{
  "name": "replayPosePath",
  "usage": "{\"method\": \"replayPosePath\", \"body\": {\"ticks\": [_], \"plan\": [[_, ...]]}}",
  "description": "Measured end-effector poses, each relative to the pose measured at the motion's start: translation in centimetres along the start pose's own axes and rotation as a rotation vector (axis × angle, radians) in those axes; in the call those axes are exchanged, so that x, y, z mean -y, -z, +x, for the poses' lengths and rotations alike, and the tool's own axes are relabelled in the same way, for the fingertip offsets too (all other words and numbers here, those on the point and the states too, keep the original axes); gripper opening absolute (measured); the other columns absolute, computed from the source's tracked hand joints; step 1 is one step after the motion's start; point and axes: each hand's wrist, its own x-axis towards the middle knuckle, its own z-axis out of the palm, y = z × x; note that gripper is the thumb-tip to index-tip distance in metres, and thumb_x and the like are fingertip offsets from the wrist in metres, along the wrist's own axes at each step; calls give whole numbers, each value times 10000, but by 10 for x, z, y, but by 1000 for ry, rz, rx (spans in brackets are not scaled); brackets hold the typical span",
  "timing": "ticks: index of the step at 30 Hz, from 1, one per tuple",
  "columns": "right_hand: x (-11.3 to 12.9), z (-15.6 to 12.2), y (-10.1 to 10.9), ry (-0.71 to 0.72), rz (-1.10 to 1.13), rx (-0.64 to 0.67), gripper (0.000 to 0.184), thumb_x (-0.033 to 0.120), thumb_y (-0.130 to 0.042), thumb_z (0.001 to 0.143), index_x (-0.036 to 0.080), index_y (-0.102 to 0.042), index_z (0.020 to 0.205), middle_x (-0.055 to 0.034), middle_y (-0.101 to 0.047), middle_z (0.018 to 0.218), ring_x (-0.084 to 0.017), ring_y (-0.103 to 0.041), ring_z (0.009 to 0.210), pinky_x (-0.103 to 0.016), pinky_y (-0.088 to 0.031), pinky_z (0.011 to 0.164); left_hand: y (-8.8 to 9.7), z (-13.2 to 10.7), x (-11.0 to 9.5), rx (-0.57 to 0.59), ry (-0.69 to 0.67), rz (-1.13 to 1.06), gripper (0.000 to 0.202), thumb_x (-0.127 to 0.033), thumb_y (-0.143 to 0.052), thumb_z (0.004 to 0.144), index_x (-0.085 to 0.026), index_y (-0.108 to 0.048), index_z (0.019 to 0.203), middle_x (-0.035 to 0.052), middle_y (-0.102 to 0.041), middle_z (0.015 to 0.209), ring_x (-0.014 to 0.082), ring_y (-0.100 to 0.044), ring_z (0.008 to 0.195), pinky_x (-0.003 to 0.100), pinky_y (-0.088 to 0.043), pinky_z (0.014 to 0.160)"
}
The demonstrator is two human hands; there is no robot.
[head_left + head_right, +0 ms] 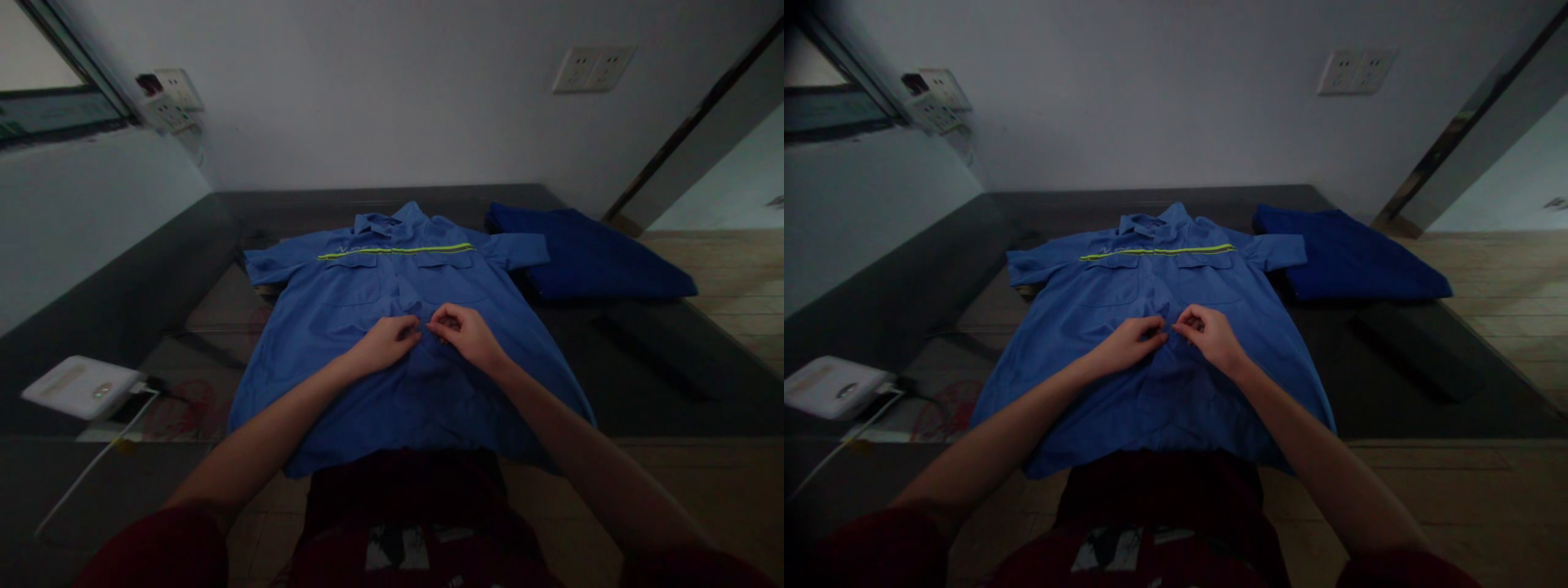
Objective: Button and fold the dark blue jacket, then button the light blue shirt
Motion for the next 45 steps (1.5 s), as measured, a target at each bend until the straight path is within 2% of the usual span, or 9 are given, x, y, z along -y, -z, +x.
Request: {"method": "replayPosePath", "body": {"ticks": [11,13,19,24,30,35,39,42,45], "plan": [[5,-6,-3,206,-323,-143,91,273,-594,846,190,-570,816,-5,-589,722,-142,-545,662,-259,-421,626,-8,4,12,-28,1,-49,196,-273,-452,865,-169,-505,708,-51,-431,598,106,-426,581,229,-300,545],[14,-13,-3,264,-382,-95,70,248,-583,860,192,-568,820,-12,-590,754,-149,-547,697,-273,-427,672,-10,5,14,-24,1,-46,200,-275,-435,871,-170,-505,716,-44,-450,614,112,-439,600,230,-310,557],[42,-60,-27,309,-619,246,122,298,-644,838,196,-578,848,-29,-624,826,-192,-574,799,-302,-441,707,-15,9,23,0,-44,-62,320,-308,-310,924,-188,-403,642,-41,-424,616,116,-424,616,240,-342,603],[42,-79,-53,267,-783,229,236,352,-712,776,187,-584,888,-57,-641,883,-229,-588,837,-344,-454,715,-16,11,29,-3,-137,12,306,-274,-302,933,-192,-381,649,-45,-399,613,112,-410,605,247,-338,637],[36,-79,-58,235,-843,180,234,340,-721,765,200,-591,902,-70,-640,938,-246,-578,867,-364,-462,722,-10,14,28,48,-202,115,297,-261,-324,940,-190,-404,663,-40,-416,614,113,-428,601,246,-346,647],[31,-83,-56,232,-808,135,173,292,-707,778,206,-620,899,-53,-652,938,-242,-577,866,-363,-471,735,2,9,15,131,-176,314,200,-240,-407,917,-184,-501,750,9,-551,709,146,-527,679,258,-385,673],[27,-85,-53,227,-752,98,42,207,-610,846,213,-640,875,-47,-660,912,-218,-580,847,-344,-469,754,15,-15,-8,171,-106,482,149,-263,-461,905,-177,-576,945,60,-631,895,203,-605,815,301,-432,748],[29,-86,-53,200,-714,101,80,151,-591,837,204,-635,878,-48,-658,913,-214,-580,848,-341,-466,769,19,-42,-29,88,27,560,211,-278,-449,916,-176,-573,1054,80,-616,1034,226,-614,900,332,-454,787],[30,-85,-55,152,-691,82,120,94,-573,802,182,-613,872,-61,-642,895,-224,-570,845,-345,-465,756,10,-65,-45,-46,151,460,201,-281,-412,939,-191,-560,1041,57,-611,1029,197,-615,876,318,-465,786]]}}
